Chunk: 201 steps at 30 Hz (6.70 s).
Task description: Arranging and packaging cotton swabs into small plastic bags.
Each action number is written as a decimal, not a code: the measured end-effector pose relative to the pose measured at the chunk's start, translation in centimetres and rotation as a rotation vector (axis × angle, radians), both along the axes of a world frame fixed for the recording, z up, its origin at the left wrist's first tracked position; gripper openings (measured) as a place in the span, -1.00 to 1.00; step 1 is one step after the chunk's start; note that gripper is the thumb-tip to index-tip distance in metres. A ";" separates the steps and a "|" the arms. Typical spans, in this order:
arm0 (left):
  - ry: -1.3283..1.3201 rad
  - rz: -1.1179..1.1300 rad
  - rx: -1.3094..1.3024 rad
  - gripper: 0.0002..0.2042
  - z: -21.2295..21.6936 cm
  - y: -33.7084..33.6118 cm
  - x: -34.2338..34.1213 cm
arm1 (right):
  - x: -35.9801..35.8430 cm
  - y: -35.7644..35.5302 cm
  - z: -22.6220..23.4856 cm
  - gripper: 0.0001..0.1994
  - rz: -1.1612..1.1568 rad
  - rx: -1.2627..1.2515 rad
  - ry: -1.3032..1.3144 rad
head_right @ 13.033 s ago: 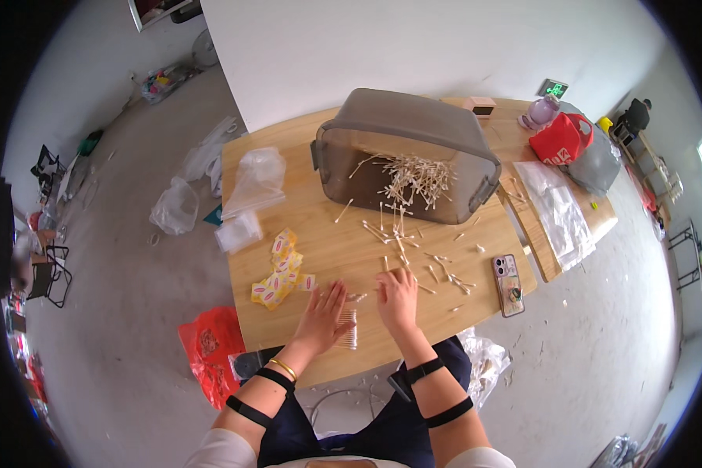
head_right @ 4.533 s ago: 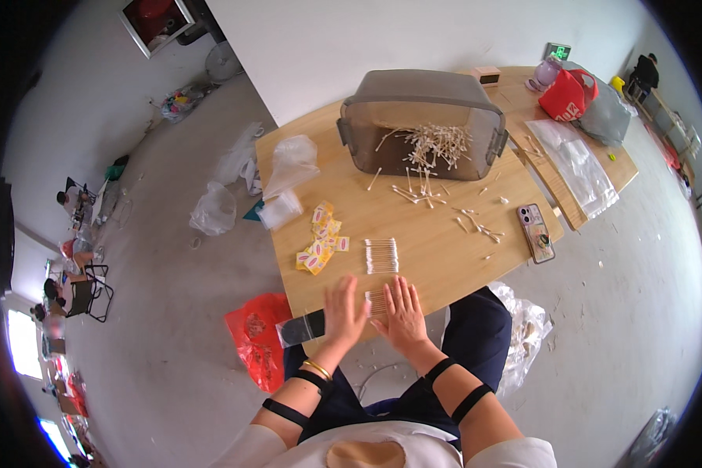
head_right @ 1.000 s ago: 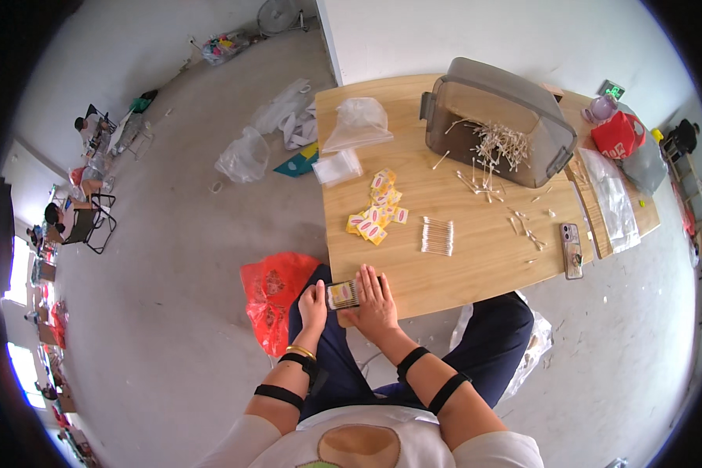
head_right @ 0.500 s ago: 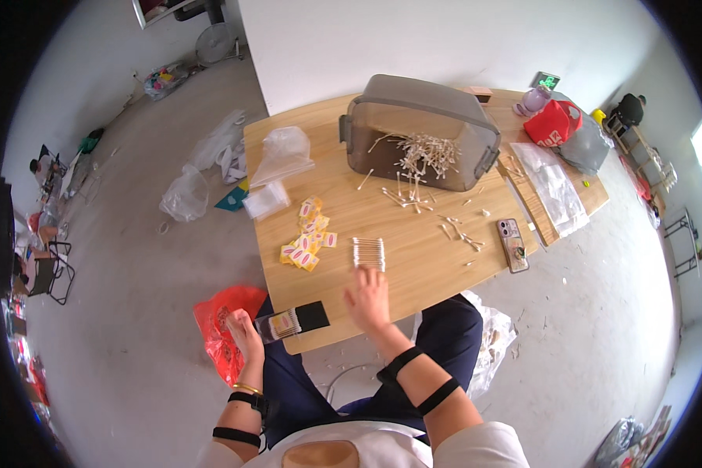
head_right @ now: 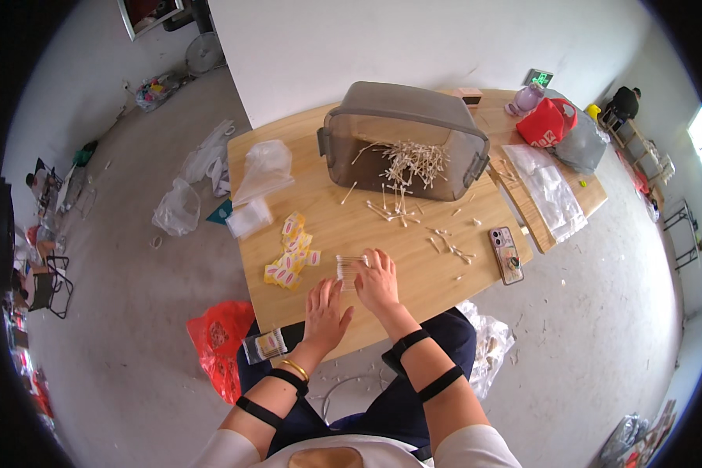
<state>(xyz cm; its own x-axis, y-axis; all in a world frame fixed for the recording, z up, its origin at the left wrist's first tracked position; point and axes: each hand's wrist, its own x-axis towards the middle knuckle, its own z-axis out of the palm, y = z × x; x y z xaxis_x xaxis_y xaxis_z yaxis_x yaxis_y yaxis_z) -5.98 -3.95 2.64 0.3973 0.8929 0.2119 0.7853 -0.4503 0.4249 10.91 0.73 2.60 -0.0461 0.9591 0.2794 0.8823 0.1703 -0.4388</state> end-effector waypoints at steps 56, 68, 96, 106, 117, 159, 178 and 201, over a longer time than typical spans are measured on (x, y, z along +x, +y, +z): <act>-0.101 0.660 -0.038 -0.32 -3.0 -5.8 -15.3 | -6.3 -9.7 -1.3 -0.03 0.263 -0.173 -0.237; -0.379 1.218 -0.322 -0.48 -4.8 -5.1 -15.1 | -10.6 -11.1 -1.6 -0.09 0.370 -0.149 -0.280; -0.688 1.174 -0.168 -0.34 -9.4 -4.2 -15.4 | -14.5 -11.6 -1.5 -0.04 0.407 -0.210 -0.287; -0.665 1.165 -0.143 -0.36 -8.1 -4.2 -14.5 | -15.2 -11.8 -1.7 -0.01 0.394 -0.238 -0.374; -1.049 1.088 -0.405 -0.39 -6.9 -5.4 -17.1 | -13.6 -11.7 -1.6 -0.05 0.383 -0.204 -0.232; -0.902 0.902 -0.393 -0.48 -5.1 -7.1 -19.4 | -11.7 -8.0 -1.0 -0.30 0.250 -0.058 -0.010; 0.264 -0.100 -0.033 -0.18 -1.8 4.3 0.7 | 0.5 3.8 -1.7 -0.87 0.030 -0.196 0.315; 0.252 -0.144 -0.080 -0.14 -2.3 0.3 0.2 | 1.9 4.5 -0.6 -0.94 0.122 -0.306 0.190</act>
<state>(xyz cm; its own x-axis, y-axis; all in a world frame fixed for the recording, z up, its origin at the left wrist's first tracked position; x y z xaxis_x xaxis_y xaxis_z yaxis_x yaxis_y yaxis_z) -5.82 -3.64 0.31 0.5518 0.8337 0.0214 0.8014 -0.5372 0.2629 12.76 5.26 1.99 -0.1401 0.9901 -0.0049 0.7618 0.1046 -0.6393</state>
